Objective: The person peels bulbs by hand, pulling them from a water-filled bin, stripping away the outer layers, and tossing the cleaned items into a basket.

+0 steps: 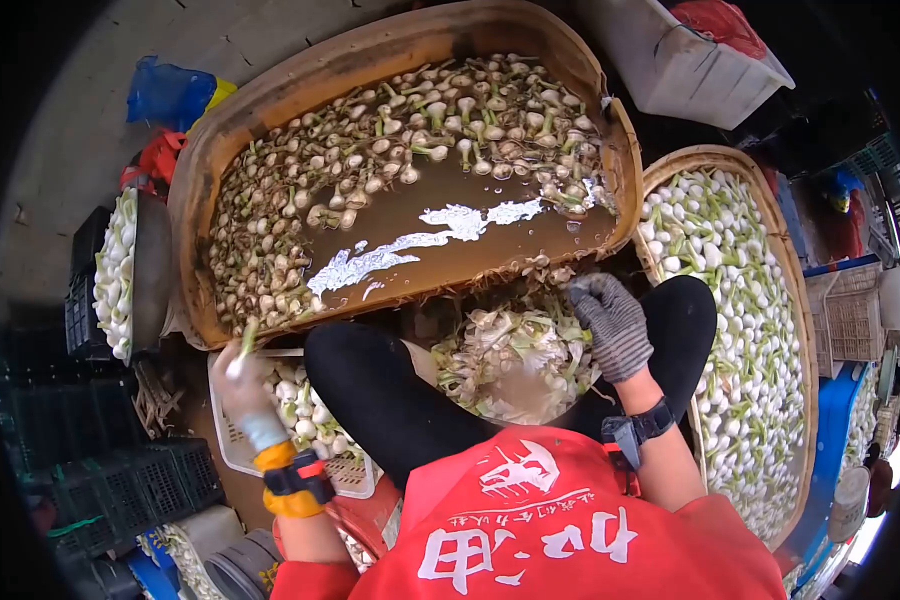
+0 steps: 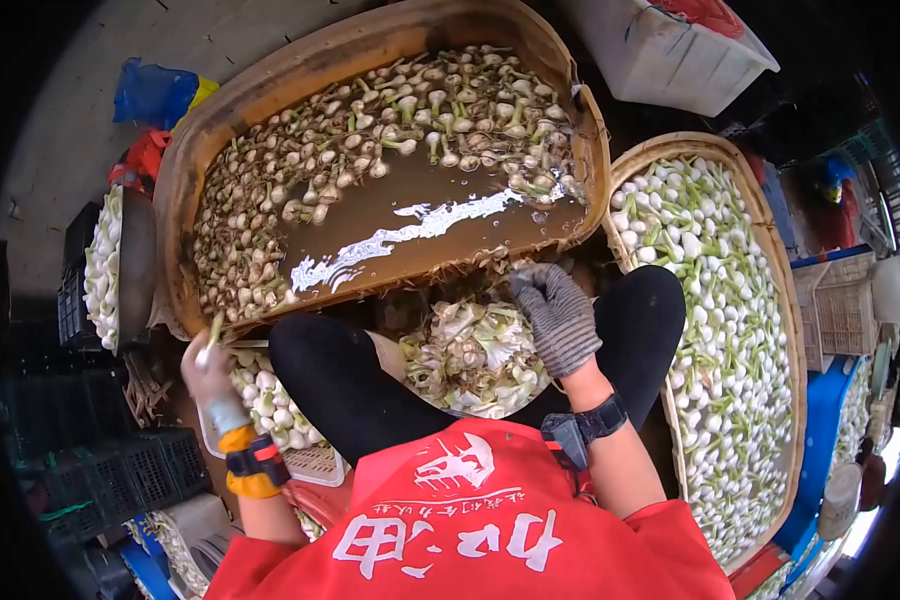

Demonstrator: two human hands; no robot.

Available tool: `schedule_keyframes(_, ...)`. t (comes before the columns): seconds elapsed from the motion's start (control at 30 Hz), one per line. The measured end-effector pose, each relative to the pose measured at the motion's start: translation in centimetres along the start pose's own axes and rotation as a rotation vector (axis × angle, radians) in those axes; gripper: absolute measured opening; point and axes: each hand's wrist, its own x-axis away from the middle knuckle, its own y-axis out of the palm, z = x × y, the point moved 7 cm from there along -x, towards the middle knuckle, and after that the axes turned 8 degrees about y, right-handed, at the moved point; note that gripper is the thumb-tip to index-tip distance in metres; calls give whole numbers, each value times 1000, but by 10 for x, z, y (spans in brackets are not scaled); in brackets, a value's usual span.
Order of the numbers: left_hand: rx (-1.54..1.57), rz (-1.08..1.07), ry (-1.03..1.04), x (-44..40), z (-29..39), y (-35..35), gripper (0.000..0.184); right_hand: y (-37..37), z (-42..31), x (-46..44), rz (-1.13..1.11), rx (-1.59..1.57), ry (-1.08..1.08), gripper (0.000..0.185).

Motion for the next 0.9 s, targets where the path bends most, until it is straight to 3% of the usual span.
schedule_keyframes(0.07, -444, 328, 111, 9, -97, -142, 27, 9, 11, 7, -104, 114, 85, 16)
schedule_keyframes(0.1, -435, 407, -196, 33, -164, -224, 21, 18, 19, 11, -209, 225, 157, 17)
schedule_keyframes(0.13, -760, 281, -255, 56, -276, -338, 17, 21, 23, 13, -213, 222, 163, 17)
schedule_keyframes(0.17, -1195, 215, -598, 110, -279, -378, 25, 27, 23, 16, -240, 181, 73, 18)
schedule_keyframes(0.2, -1672, -67, -895, 145, -210, -355, 23, 33, 22, 19, -268, 140, -16, 19)
schedule_keyframes(0.23, -1682, -69, -898, 232, -249, -405, 23, 36, 32, 19, -289, 74, 25, 23)
schedule_keyframes(0.27, -1667, -321, -796, 264, -276, -404, 21, 42, 38, 16, -296, 72, 36, 23)
schedule_keyframes(0.33, -1579, -811, -583, 255, -288, -375, 19, 53, 45, 10, -295, 164, -29, 32)
schedule_keyframes(0.37, -1499, -1045, -473, 235, -302, -362, 19, 63, 41, 7, -214, 316, -274, 27)
schedule_keyframes(0.4, -1398, -1264, -358, 203, -320, -345, 19, 64, 47, 3, -226, 321, -276, 27)
schedule_keyframes(0.43, -1392, -1262, -369, 250, -326, -315, 19, 75, 45, -4, -336, 465, -149, 24)
schedule_keyframes(0.47, -1423, -716, -130, 136, -327, -330, 21, 83, 43, -9, -439, 608, -17, 21)
schedule_keyframes(0.5, -708, -104, -477, 101, -239, -267, 23, 83, 39, -12, -431, 625, 118, 25)
schedule_keyframes(0.53, -767, -326, -325, 40, -271, -248, 27, 84, 35, -14, -430, 628, 125, 25)
schedule_keyframes(0.57, -441, -271, -218, -15, -218, -175, 30, 83, 28, -17, -378, 543, 90, 29)
schedule_keyframes(0.6, -431, -372, -105, -63, -192, -117, 44, 82, 24, -20, -324, 457, 56, 34)
schedule_keyframes(0.63, 83, -341, -379, -89, -167, -56, 50, 79, 24, -22, -278, 437, 14, 32)
schedule_keyframes(0.67, 414, -641, -458, -123, -164, 0, 53, 76, 28, -23, -273, 435, 27, 32)
schedule_keyframes(0.7, 371, -647, -498, -130, -115, 62, 60, 74, 27, -24, -288, 450, -41, 31)
schedule_keyframes(0.73, 392, -814, -586, -153, -131, 112, 66, 74, 24, -24, -302, 467, -108, 31)
schedule_keyframes(0.8, 204, -773, -774, -172, -147, 196, 74, 70, 21, -22, -302, 514, -10, 30)
schedule_keyframes(0.9, -111, -737, -855, -178, -172, 285, 82, 60, 20, -21, -335, 534, 136, 26)
